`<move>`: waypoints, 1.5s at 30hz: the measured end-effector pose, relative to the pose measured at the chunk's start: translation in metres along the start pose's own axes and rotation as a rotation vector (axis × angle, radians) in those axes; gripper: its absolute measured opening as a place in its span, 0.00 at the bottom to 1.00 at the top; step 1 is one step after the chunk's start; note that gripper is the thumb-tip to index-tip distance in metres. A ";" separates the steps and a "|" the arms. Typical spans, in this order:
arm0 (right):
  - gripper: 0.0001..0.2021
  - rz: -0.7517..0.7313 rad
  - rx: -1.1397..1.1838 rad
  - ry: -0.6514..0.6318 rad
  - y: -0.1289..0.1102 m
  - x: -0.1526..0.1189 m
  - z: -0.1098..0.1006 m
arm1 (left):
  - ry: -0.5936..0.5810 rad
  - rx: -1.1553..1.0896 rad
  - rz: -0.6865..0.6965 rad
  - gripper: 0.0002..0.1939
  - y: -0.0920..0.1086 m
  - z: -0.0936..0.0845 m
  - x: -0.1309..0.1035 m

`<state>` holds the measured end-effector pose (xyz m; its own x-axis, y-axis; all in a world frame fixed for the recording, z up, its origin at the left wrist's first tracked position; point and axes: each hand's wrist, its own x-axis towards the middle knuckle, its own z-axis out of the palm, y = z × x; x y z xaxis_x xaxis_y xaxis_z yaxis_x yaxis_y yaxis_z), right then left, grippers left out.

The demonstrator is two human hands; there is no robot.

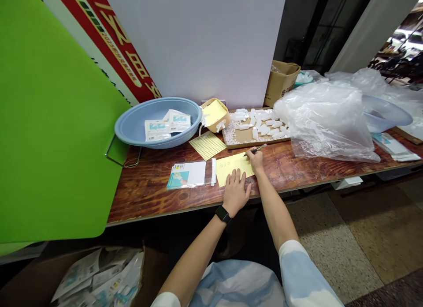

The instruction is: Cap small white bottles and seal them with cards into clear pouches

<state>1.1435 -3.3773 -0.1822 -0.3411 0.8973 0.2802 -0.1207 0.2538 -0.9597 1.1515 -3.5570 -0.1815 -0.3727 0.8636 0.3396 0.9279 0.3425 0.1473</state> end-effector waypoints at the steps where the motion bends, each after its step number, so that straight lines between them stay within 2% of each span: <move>1: 0.07 -0.014 0.012 0.048 0.001 0.001 -0.002 | 0.003 0.006 0.003 0.28 -0.001 0.000 -0.001; 4: 0.09 -0.075 0.021 0.207 0.000 0.002 -0.012 | 0.024 0.041 0.047 0.30 -0.006 0.000 -0.011; 6: 0.11 -0.119 0.002 0.298 0.000 0.002 -0.020 | 0.045 0.073 0.130 0.31 -0.012 -0.002 -0.024; 7: 0.12 -0.139 -0.013 0.329 0.001 0.002 -0.023 | 0.055 0.082 0.183 0.28 -0.015 -0.004 -0.031; 9: 0.15 -0.172 -0.049 0.347 0.003 0.002 -0.026 | 0.058 0.048 0.271 0.18 -0.019 -0.011 -0.050; 11: 0.17 -0.196 -0.086 0.320 0.005 0.001 -0.026 | 0.031 -0.128 0.264 0.17 -0.021 -0.023 -0.072; 13: 0.18 -0.212 -0.120 0.286 0.006 -0.002 -0.025 | -0.015 -0.479 0.099 0.15 -0.022 -0.037 -0.097; 16: 0.20 -0.227 -0.158 0.275 0.006 -0.007 -0.023 | -0.143 -1.093 -0.276 0.12 -0.031 -0.054 -0.134; 18: 0.21 -0.238 -0.175 0.264 0.006 -0.007 -0.024 | -0.147 -1.320 -0.470 0.14 -0.045 -0.059 -0.157; 21: 0.19 -0.298 -0.205 0.231 0.006 -0.004 -0.024 | 0.075 -1.403 -0.686 0.14 -0.075 -0.058 -0.189; 23: 0.16 -0.426 -0.316 0.252 0.005 -0.006 -0.023 | 0.220 -1.451 -0.818 0.17 -0.097 -0.055 -0.213; 25: 0.14 -0.569 -0.444 0.264 0.000 -0.019 -0.018 | 0.347 -1.479 -0.952 0.24 -0.117 -0.050 -0.239; 26: 0.13 -0.624 -0.479 0.242 -0.003 -0.032 -0.013 | 0.413 -1.460 -1.020 0.28 -0.126 -0.048 -0.251; 28: 0.12 -0.704 -0.463 0.105 -0.012 -0.067 0.006 | 0.547 -1.364 -1.151 0.39 -0.143 -0.042 -0.274; 30: 0.10 -0.808 -0.389 -0.185 -0.026 -0.109 0.039 | 0.607 -1.291 -1.252 0.47 -0.155 -0.038 -0.290; 33: 0.12 -0.934 -0.308 -0.642 -0.055 -0.157 0.110 | 0.599 -1.369 -1.298 0.53 -0.159 -0.043 -0.296; 36: 0.17 -0.839 -0.351 -0.848 -0.088 -0.166 0.183 | 0.559 -1.528 -1.200 0.57 -0.150 -0.056 -0.287; 38: 0.27 -0.698 -0.498 -0.849 -0.100 -0.162 0.214 | 0.539 -1.569 -1.127 0.60 -0.143 -0.064 -0.280; 39: 0.30 -0.638 -0.539 -0.822 -0.100 -0.161 0.222 | 0.540 -1.575 -1.111 0.61 -0.140 -0.066 -0.278; 41: 0.32 -0.593 -0.540 -0.764 -0.092 -0.166 0.222 | 0.576 -1.585 -1.113 0.62 -0.136 -0.068 -0.277; 43: 0.28 -0.635 -0.467 -0.752 -0.074 -0.180 0.204 | 0.620 -1.610 -1.149 0.64 -0.135 -0.066 -0.279; 45: 0.25 -0.656 -0.423 -0.764 -0.058 -0.195 0.176 | 0.625 -1.647 -1.192 0.64 -0.134 -0.064 -0.281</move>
<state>1.0532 -3.6304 -0.1778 -0.8336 0.1182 0.5396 -0.2098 0.8359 -0.5072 1.1310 -3.8694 -0.2370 -0.9043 0.2060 -0.3738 -0.4253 -0.3613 0.8298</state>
